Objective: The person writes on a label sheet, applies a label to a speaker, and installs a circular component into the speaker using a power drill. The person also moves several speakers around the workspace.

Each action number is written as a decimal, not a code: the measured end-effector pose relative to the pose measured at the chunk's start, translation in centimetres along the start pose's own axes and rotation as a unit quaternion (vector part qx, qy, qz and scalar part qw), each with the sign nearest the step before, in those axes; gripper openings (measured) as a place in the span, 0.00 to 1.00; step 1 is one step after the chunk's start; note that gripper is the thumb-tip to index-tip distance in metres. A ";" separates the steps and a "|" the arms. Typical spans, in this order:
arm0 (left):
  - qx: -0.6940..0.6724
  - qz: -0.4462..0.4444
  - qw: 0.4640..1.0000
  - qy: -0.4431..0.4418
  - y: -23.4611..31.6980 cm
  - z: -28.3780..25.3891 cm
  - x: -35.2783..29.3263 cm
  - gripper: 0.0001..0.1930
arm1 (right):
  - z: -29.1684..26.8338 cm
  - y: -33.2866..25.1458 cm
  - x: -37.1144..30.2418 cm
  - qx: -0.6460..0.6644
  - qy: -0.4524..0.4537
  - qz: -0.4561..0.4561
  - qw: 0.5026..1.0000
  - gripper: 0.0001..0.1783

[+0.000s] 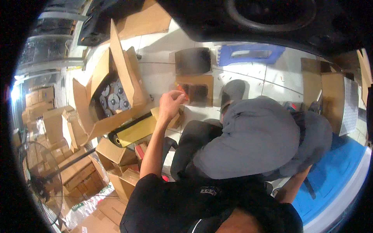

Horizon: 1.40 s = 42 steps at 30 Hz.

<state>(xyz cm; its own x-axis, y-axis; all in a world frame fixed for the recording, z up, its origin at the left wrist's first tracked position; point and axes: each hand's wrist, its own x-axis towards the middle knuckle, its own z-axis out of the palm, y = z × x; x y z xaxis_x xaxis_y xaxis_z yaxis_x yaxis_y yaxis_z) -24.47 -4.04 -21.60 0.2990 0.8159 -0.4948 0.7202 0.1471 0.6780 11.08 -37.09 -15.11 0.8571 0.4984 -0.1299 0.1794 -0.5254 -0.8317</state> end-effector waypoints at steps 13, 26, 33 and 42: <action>0.188 0.043 0.979 0.063 -5.7 0.7 5.9 0.13 | 1.8 -1.6 -0.7 0.006 -0.053 0.002 0.999 0.18; 0.487 0.177 0.853 0.057 -7.2 3.2 23.0 0.13 | -0.4 -2.7 -2.4 0.138 0.053 0.088 0.985 0.17; 0.333 0.154 0.928 0.065 -3.6 1.2 15.6 0.12 | 3.5 1.4 -3.3 0.202 0.112 0.076 0.970 0.16; -0.020 0.141 0.989 -0.036 7.3 1.5 7.0 0.10 | 6.1 7.6 -6.2 -0.019 -0.050 0.134 0.989 0.15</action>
<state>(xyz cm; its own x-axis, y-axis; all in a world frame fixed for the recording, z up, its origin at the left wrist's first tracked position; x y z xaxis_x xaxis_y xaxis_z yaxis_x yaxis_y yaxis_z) -16.20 1.86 -20.94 0.5289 0.7862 -0.3196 0.5768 -0.0567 0.8149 4.18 -39.96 -23.89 0.8248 0.4016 -0.3981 -0.0290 -0.6730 -0.7390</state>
